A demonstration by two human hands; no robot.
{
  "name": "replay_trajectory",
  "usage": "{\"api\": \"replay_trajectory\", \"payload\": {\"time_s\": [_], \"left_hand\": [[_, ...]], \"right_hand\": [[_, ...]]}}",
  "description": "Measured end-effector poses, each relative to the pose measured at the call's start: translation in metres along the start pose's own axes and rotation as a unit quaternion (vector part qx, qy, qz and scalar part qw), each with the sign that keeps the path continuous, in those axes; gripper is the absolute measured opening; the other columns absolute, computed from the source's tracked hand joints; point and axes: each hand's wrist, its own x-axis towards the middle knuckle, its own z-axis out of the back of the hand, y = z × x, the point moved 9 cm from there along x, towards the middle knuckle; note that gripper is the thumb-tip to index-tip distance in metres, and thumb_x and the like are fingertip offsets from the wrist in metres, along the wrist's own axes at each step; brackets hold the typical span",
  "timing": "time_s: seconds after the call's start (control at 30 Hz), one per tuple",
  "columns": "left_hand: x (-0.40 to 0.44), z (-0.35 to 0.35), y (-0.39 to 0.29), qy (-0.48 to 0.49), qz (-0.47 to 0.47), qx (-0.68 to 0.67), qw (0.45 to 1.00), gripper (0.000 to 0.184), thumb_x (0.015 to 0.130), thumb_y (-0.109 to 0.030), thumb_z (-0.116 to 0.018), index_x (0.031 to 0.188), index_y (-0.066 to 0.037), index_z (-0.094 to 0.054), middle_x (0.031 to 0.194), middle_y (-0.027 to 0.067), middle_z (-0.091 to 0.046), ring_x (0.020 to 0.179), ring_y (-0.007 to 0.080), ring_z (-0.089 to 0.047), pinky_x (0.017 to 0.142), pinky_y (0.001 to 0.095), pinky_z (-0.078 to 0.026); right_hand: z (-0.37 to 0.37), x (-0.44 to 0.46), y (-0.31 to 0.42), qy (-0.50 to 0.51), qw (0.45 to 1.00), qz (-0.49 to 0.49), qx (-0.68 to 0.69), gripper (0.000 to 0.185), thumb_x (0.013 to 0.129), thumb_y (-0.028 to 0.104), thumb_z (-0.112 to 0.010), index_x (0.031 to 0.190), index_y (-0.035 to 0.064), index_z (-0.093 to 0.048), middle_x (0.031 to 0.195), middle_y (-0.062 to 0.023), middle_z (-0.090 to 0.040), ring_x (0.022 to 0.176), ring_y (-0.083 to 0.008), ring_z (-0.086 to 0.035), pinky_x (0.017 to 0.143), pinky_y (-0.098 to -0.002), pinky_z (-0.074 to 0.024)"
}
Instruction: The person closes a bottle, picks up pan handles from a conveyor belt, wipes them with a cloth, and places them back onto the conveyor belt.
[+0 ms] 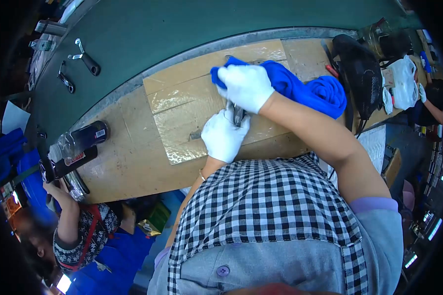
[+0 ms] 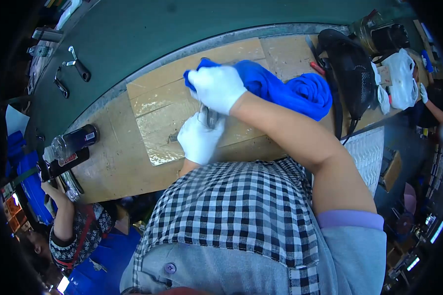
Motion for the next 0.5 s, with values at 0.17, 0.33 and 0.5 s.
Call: {"api": "replay_trajectory", "payload": {"time_s": [0.17,0.33,0.5], "left_hand": [[-0.002,0.008,-0.008,-0.027,-0.013,0.016,0.999,0.06,0.078,-0.039,-0.072,0.127,-0.006,-0.061,0.076,0.0094,-0.064,0.07,0.0278,-0.064,0.065,0.0404,-0.052],[-0.01,0.008,-0.004,-0.049,0.006,0.017,0.999,0.065,0.077,-0.039,-0.074,0.131,-0.006,-0.058,0.078,0.01,-0.063,0.072,0.0282,-0.064,0.066,0.0395,-0.053],[-0.011,0.014,-0.013,-0.025,0.014,0.031,0.999,0.076,0.073,-0.036,-0.079,0.139,-0.009,-0.051,0.1,0.016,-0.06,0.089,0.0319,-0.063,0.076,0.0403,-0.053]], "right_hand": [[0.011,0.021,-0.069,-0.025,0.982,-0.18,0.049,0.033,0.088,0.042,-0.057,0.093,0.0092,-0.063,0.088,-0.0175,-0.07,0.085,-0.0378,-0.067,0.075,-0.0495,-0.0526],[0.051,-0.015,-0.115,-0.071,0.961,-0.226,0.14,0.048,0.084,0.052,-0.057,0.096,0.0068,-0.066,0.095,-0.0252,-0.068,0.092,-0.0416,-0.065,0.085,-0.0488,-0.0505],[0.06,-0.07,-0.069,0.039,0.989,-0.139,0.03,0.048,0.082,0.038,-0.067,0.119,0.0088,-0.057,0.095,-0.0218,-0.066,0.092,-0.0363,-0.066,0.081,-0.0459,-0.0519]]}}
